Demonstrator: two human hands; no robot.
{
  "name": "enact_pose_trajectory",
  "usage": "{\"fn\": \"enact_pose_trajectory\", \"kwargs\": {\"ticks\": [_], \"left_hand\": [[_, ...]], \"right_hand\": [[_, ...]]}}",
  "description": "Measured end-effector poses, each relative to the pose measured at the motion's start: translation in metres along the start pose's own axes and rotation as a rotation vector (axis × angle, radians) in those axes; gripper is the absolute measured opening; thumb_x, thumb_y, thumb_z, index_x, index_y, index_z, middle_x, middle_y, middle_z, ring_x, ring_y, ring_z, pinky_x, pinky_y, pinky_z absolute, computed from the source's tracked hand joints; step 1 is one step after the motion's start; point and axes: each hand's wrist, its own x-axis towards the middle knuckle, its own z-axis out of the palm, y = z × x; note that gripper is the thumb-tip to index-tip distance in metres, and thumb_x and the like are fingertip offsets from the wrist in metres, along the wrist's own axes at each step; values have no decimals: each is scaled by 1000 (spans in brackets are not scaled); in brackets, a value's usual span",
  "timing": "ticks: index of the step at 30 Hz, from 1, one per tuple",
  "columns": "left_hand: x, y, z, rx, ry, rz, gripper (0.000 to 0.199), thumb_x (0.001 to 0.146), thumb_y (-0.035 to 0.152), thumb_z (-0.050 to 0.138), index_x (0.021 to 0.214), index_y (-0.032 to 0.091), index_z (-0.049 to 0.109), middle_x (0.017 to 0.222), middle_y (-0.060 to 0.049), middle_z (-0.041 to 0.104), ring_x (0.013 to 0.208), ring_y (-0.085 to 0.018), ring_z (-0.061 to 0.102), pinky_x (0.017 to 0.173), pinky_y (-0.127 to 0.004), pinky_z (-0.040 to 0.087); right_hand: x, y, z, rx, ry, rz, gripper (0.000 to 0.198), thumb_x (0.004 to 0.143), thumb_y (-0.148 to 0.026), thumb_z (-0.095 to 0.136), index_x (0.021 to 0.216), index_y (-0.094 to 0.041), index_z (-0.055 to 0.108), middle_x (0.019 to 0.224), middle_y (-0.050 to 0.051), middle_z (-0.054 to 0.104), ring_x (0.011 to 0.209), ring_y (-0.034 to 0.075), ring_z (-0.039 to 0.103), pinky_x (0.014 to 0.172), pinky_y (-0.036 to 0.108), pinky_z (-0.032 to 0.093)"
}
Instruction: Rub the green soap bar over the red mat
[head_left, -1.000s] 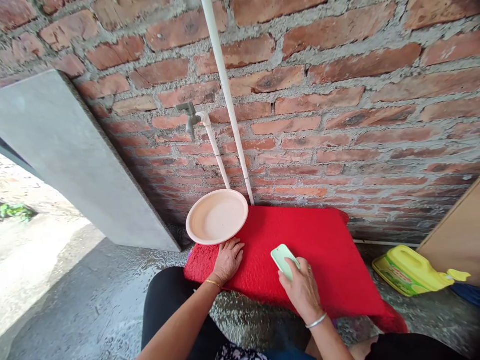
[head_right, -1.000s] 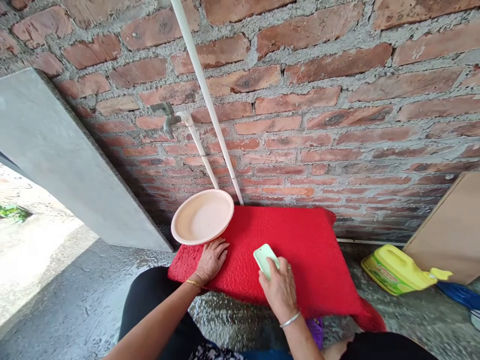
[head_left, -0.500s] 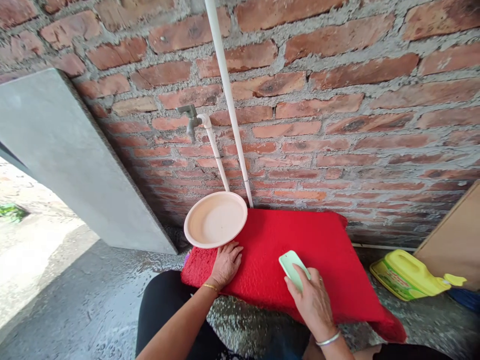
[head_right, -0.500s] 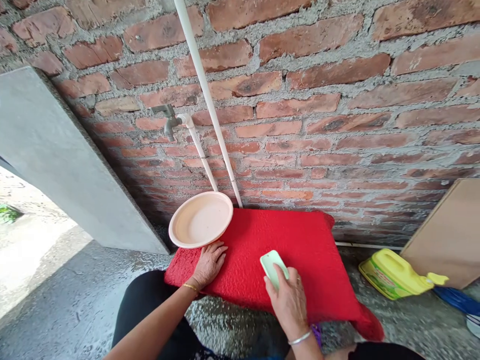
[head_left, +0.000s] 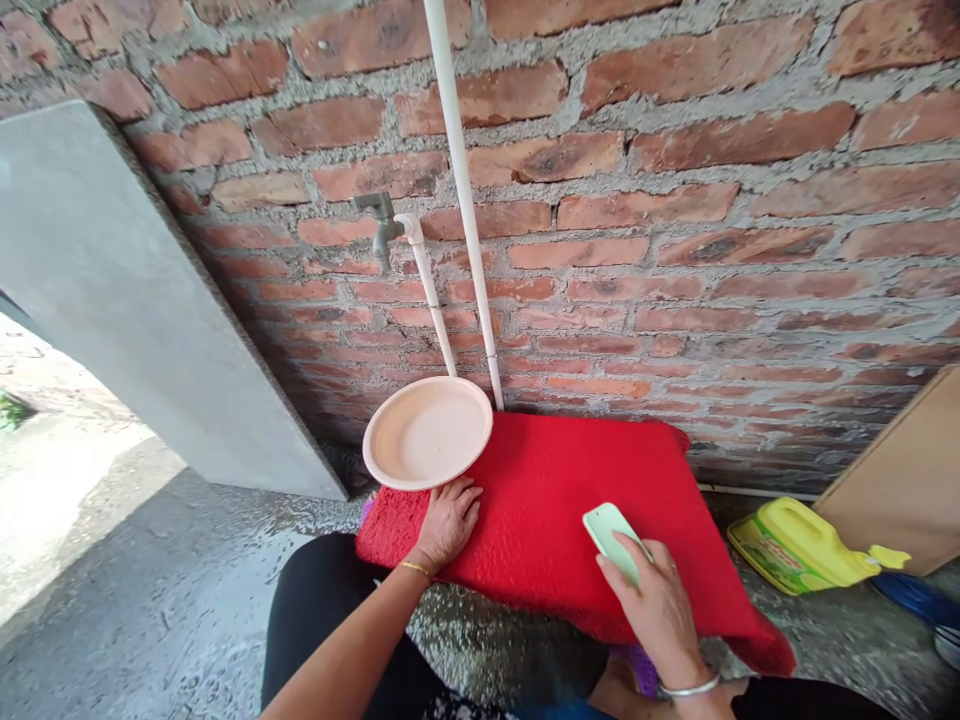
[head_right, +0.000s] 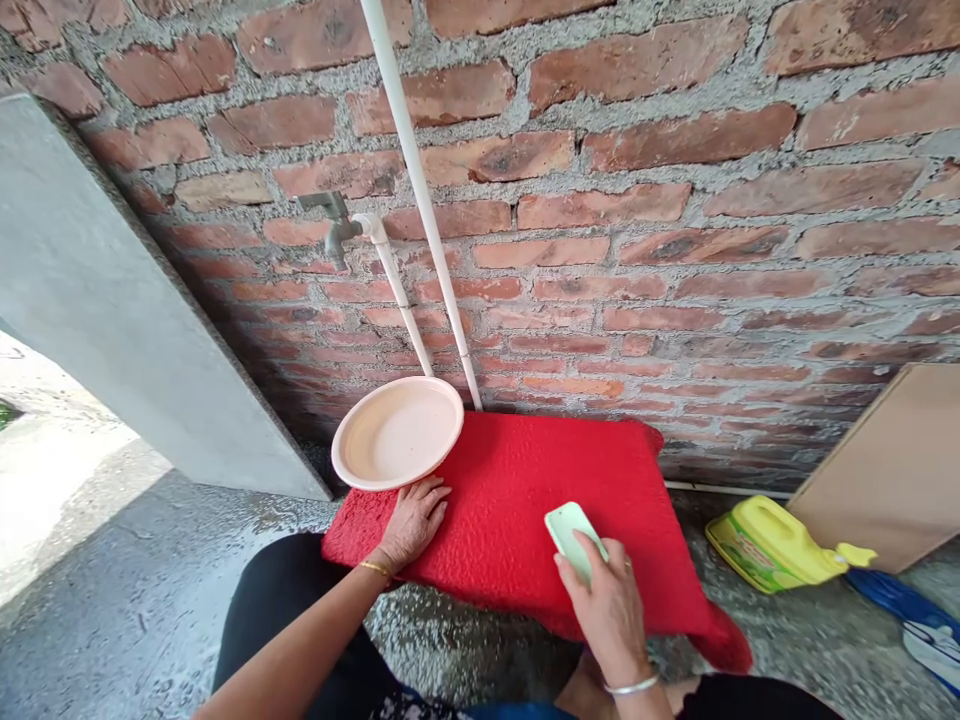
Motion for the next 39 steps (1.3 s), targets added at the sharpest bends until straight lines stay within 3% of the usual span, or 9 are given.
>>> {"fn": "enact_pose_trajectory", "kwargs": {"ticks": [5,10,12,16,19,25,28,33,39], "left_hand": [[0,1,-1,6,-13,-3,28,90,21,51,114,25,65,121,-7,64,118,-25,56,104,-46,40],[0,0,-1,2,-12,-4,28,90,21,51,114,25,65,121,-7,64,118,-25,56,104,-46,39],[0,-1,-1,5,-18,-4,28,90,21,51,114,25,65,122,-7,64,119,-25,55,104,-46,39],[-1,-3,0,20,-32,-2,27,91,22,51,115,24,64,123,-8,63,119,-25,55,104,-46,39],[-1,-3,0,29,-34,-1,27,91,22,51,115,24,64,123,-8,63,119,-25,54,103,-46,39],[-1,-2,1,26,-20,-8,28,91,22,51,114,25,65,123,-7,64,118,-25,56,102,-45,40],[-1,-2,0,21,-25,-7,28,91,22,50,114,25,65,123,-8,64,118,-25,55,102,-46,40],[-2,-3,1,24,-16,-6,28,91,23,50,114,25,65,122,-7,64,118,-25,56,102,-46,41],[-1,-3,0,16,-16,2,28,91,22,51,114,25,65,122,-8,64,117,-25,56,102,-46,40]], "right_hand": [[0,-3,-4,132,-217,4,34,81,-46,59,109,-29,68,98,3,60,89,20,62,83,33,50],[10,34,-30,97,-132,174,41,76,-51,59,108,-27,68,99,4,60,88,22,61,84,37,48],[11,28,-32,153,-155,189,42,76,-50,59,110,-27,67,102,4,60,93,22,60,86,36,48],[10,0,-27,265,-361,118,40,71,-37,63,110,-28,67,105,2,60,99,21,60,89,32,47],[12,4,-33,286,-473,115,41,68,-33,63,109,-28,68,104,2,61,100,22,60,89,33,47],[16,47,-64,191,-340,244,44,67,-40,63,109,-28,67,107,4,62,99,24,61,87,34,47],[14,26,-58,216,-346,190,43,68,-37,63,109,-29,67,106,3,62,98,22,61,87,32,47],[9,-19,-37,306,-525,31,46,64,-24,62,109,-28,69,104,2,63,100,21,61,87,31,48],[11,45,-68,236,-554,161,49,60,-26,62,108,-28,69,104,2,64,93,22,63,81,31,50]]}}
